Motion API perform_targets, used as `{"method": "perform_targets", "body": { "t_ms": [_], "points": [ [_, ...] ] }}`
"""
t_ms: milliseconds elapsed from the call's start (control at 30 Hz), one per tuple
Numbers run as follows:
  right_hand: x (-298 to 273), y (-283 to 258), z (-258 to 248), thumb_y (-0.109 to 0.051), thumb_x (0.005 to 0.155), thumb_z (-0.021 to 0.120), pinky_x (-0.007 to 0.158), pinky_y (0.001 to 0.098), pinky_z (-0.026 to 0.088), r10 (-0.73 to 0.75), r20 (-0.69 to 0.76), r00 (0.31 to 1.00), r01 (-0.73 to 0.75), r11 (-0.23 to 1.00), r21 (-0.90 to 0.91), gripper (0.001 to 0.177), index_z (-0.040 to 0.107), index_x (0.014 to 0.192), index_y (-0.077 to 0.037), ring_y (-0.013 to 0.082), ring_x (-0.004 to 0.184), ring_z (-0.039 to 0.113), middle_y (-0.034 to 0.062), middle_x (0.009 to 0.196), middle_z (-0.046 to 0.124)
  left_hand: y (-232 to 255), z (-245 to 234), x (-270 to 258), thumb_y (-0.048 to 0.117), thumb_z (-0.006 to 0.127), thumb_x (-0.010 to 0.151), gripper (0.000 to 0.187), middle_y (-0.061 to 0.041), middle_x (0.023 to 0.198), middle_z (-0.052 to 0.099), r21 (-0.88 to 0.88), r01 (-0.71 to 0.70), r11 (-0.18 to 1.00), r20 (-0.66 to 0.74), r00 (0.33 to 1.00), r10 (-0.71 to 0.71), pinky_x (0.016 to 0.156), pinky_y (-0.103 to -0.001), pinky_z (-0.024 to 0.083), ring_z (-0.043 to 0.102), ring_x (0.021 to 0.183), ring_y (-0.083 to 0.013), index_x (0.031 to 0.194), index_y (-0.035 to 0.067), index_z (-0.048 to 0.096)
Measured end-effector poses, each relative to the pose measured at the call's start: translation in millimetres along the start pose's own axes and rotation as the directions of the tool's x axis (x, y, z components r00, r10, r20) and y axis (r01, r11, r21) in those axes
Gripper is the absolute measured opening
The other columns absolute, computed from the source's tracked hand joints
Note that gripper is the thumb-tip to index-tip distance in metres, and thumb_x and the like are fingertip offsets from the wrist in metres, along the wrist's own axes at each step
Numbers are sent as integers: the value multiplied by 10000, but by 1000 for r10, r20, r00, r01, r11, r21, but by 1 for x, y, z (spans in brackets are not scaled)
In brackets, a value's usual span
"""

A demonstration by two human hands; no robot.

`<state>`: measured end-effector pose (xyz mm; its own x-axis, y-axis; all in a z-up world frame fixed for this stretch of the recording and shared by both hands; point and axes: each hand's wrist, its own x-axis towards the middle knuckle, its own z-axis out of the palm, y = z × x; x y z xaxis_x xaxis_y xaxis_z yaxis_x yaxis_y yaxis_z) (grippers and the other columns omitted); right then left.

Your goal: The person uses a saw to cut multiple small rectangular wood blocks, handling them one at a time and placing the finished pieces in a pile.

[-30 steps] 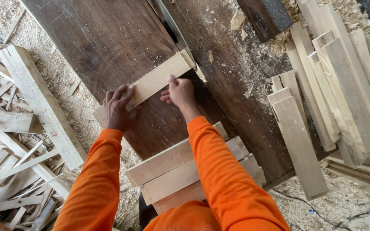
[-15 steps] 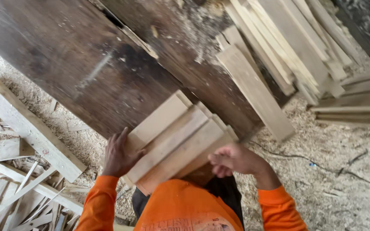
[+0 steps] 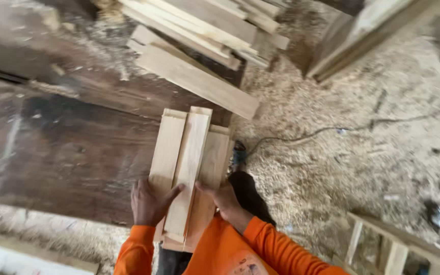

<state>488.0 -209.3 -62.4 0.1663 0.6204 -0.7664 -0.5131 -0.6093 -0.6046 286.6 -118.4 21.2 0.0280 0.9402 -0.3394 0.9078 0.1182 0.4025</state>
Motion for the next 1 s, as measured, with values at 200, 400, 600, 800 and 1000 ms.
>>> {"method": "perform_targets", "body": {
  "t_ms": [200, 400, 600, 800, 1000],
  "points": [
    [-68, 3, 10, -283, 706, 906, 789, 378, 587, 118, -162, 980, -125, 992, -34, 632, 675, 1220, 3, 222, 894, 730, 106, 1060, 763, -10, -10, -21, 648, 851, 612, 843, -225, 1056, 778, -226, -6, 974, 260, 963, 66, 846, -467, 611, 772, 968, -359, 1149, 11, 725],
    [-101, 29, -11, -241, 656, 931, 808, 408, 595, 106, -154, 982, -83, 985, 148, 682, 660, 1219, 33, 264, 912, 720, 125, 1065, 740, 12, 2, -45, 522, 942, 553, 918, -229, 1081, 752, -252, -88, 964, 343, 923, 174, 838, -458, 589, 740, 993, -351, 1219, -21, 618],
    [-103, 38, -79, -231, 701, 896, 920, 384, 570, 54, 66, 996, -74, 930, 359, 703, 622, 1288, 43, 258, 1022, 706, 143, 1129, 728, 57, 27, -68, 385, 957, 545, 764, -146, 988, 813, -228, 42, 973, 458, 886, 69, 816, -388, 621, 795, 887, -241, 1167, 27, 695],
    [-119, 33, -166, -158, 723, 835, 958, 397, 568, 29, 116, 993, -97, 764, 638, 698, 562, 1340, 20, 259, 1087, 696, 143, 1194, 701, 138, 93, -79, 318, 949, 541, 725, -134, 943, 822, -301, 15, 954, 583, 794, 172, 762, -384, 632, 787, 832, -242, 1147, 5, 703],
    [-96, 54, -244, -208, 767, 842, 915, 424, 591, 138, -26, 990, -65, 613, 788, 672, 570, 1343, 4, 273, 1056, 706, 143, 1198, 701, 205, 207, -50, 473, 958, 487, 863, -155, 1004, 820, 151, -187, 971, 727, 686, 19, 861, -384, 609, 793, 932, -260, 1169, 10, 701]
  ]
}}
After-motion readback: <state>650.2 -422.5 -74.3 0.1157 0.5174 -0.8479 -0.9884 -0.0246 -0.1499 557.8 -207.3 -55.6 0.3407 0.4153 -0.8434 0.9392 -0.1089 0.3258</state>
